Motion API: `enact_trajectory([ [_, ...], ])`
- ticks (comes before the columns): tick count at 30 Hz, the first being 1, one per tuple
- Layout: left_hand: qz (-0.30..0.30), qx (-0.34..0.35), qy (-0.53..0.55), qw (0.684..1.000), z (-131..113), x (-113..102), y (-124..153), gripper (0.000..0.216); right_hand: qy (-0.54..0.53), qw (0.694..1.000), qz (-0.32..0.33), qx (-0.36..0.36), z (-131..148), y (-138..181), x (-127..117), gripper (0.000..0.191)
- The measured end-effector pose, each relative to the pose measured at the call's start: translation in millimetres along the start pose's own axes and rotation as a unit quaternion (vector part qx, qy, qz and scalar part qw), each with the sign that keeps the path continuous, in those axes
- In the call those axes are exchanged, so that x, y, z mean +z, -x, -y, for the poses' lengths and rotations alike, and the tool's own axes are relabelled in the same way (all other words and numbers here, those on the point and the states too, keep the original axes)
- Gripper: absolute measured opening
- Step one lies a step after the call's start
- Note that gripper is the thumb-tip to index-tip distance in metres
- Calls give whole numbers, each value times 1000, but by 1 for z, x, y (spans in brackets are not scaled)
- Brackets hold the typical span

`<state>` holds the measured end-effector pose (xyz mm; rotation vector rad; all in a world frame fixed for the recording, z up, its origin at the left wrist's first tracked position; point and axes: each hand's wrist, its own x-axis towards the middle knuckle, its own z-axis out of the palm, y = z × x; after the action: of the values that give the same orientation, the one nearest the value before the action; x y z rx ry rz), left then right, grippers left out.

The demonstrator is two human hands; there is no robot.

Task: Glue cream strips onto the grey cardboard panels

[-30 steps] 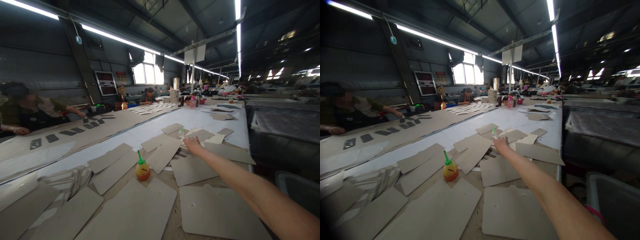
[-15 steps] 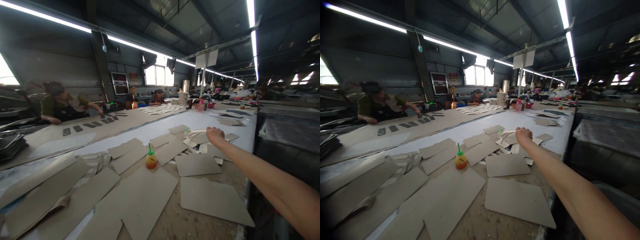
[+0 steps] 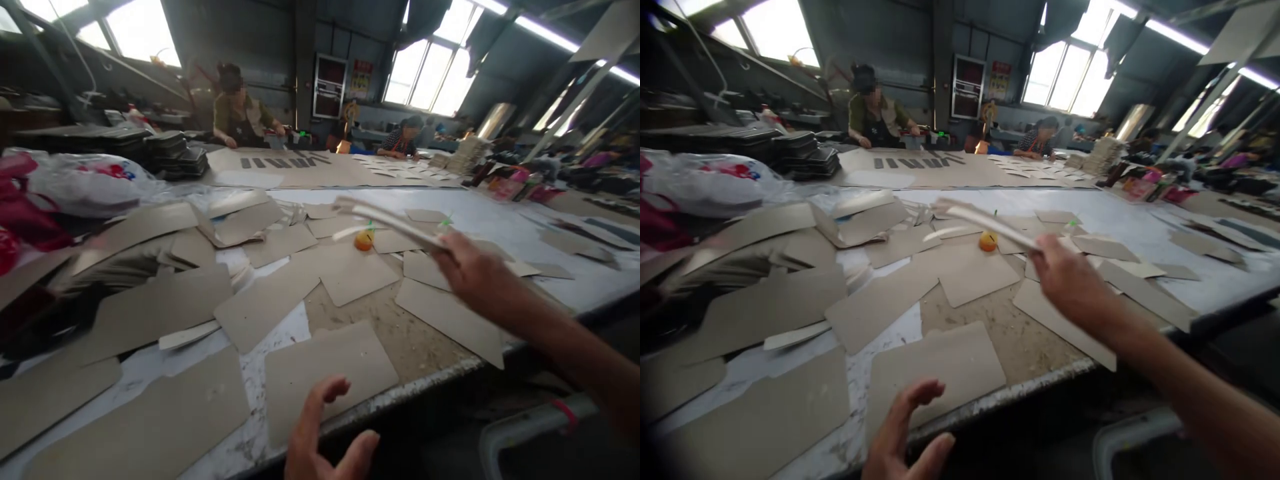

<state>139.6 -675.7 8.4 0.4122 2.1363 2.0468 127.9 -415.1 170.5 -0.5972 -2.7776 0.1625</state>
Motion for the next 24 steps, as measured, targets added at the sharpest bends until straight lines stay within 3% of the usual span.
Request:
enact_trajectory([
  [1, 47, -43, 102, 993, -5, 2, -1, 60, -82, 995, 45, -42, 29, 22, 11, 19],
  [2, 75, -75, 199, 974, -10, 1, -2, 73, -165, 974, 130, -85, 54, 44, 23, 19],
  [5, 28, -146, 396, 906, -22, -15, 0, 73, -373, 852, 334, -154, 107, 101, 57, 20],
  [9, -67, -209, 420, 880, -26, -45, 19, 28, -481, 746, 442, -129, 134, 145, 82, 30],
  [12, -101, -236, 448, 856, -26, -57, 35, 24, -502, 697, 507, -72, 140, 162, 90, 41],
  [17, -165, -277, 485, 812, -30, -60, 45, 29, -509, 663, 548, 5, 139, 175, 96, 60],
  [20, -171, -288, 496, 801, -31, -62, 43, 26, -500, 675, 542, 5, 136, 174, 95, 61],
  [24, -175, -299, 475, 809, -25, -63, 40, 32, -490, 693, 527, -43, 130, 165, 97, 59],
])
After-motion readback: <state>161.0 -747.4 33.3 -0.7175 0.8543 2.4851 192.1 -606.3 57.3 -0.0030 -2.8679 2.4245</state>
